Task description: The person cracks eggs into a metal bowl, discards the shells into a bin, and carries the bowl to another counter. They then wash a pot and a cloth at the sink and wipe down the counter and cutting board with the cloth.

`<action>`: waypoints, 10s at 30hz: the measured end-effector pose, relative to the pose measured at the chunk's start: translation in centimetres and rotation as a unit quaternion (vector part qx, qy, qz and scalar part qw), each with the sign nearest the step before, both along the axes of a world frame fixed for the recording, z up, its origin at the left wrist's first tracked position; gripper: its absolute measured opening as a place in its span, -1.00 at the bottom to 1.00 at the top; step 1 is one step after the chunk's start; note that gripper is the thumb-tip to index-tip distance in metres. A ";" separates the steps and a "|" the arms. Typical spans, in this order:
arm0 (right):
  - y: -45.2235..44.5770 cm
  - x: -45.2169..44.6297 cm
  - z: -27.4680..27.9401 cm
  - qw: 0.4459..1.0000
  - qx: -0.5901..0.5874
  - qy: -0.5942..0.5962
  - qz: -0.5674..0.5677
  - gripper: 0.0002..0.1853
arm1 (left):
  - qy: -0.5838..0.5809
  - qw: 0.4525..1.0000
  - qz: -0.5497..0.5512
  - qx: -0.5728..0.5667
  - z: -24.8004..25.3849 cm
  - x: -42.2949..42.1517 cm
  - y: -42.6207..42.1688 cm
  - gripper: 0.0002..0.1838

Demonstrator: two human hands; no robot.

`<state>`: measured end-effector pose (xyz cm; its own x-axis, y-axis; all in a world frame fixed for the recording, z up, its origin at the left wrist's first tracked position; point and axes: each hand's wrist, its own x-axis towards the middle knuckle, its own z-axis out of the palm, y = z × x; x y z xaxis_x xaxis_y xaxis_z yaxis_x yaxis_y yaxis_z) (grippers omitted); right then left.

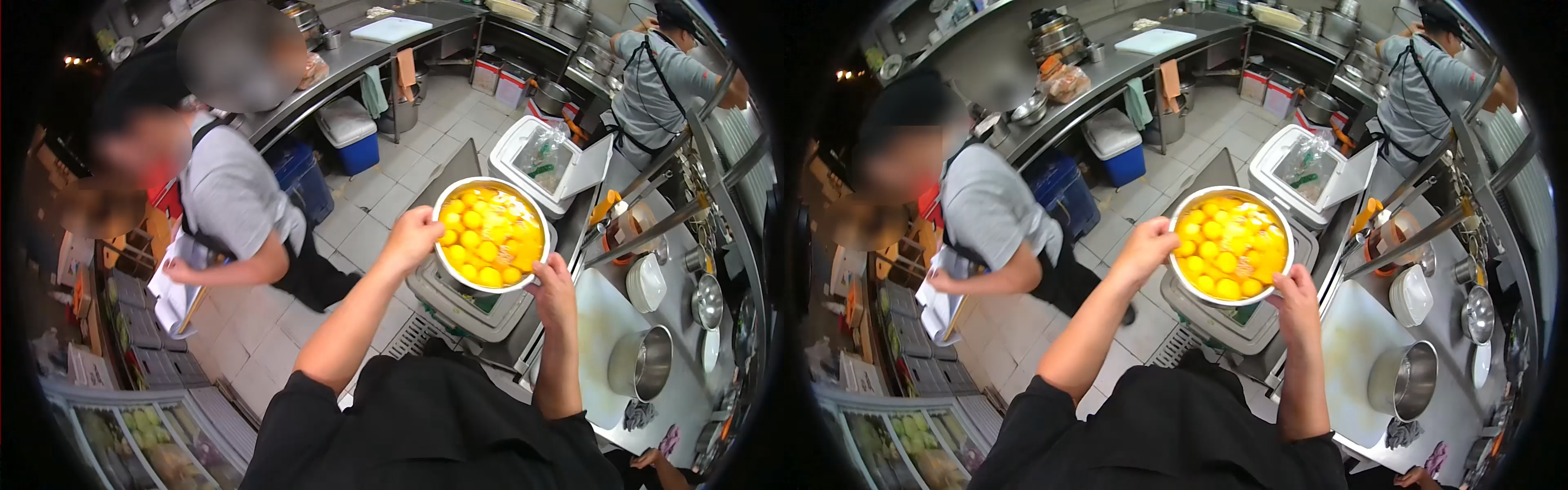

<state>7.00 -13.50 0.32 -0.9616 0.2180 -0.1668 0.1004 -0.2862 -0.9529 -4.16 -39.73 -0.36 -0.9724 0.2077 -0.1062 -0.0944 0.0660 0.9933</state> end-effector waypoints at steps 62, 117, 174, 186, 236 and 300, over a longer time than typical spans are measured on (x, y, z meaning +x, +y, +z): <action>-32.3 -120.9 -7.3 0.967 0.044 -0.003 0.250 -0.89 | -0.041 0.964 0.260 -0.041 -7.1 -105.8 -34.7 -0.82; 19.7 4.4 -4.5 0.425 0.274 -0.544 -0.670 -0.24 | 0.187 0.578 -0.645 -0.464 -26.9 -70.0 -6.9 -0.55; 33.0 -138.2 -4.2 0.825 0.550 0.121 0.050 -0.67 | -0.147 0.988 0.011 -0.035 -16.7 -130.9 20.0 -0.74; 29.7 -179.6 1.1 0.743 0.562 0.247 0.267 -0.67 | 0.039 0.963 0.163 -0.213 -1.2 -170.6 25.9 -0.72; -0.5 -238.4 -18.0 0.654 0.434 0.232 0.575 -0.66 | 0.048 0.802 0.525 -0.282 -13.1 -209.3 24.3 -0.72; 6.8 -245.4 -15.0 0.744 0.200 -0.062 0.634 -0.34 | -0.086 0.891 0.444 0.039 -19.3 -212.4 18.1 -0.78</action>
<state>-238.42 -6.65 -14.73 -0.4190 -0.7962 -0.4365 0.1415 0.4176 -0.8976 -216.52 -21.66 -19.64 -0.7275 -0.6230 -0.2875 -0.2254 -0.1788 0.9577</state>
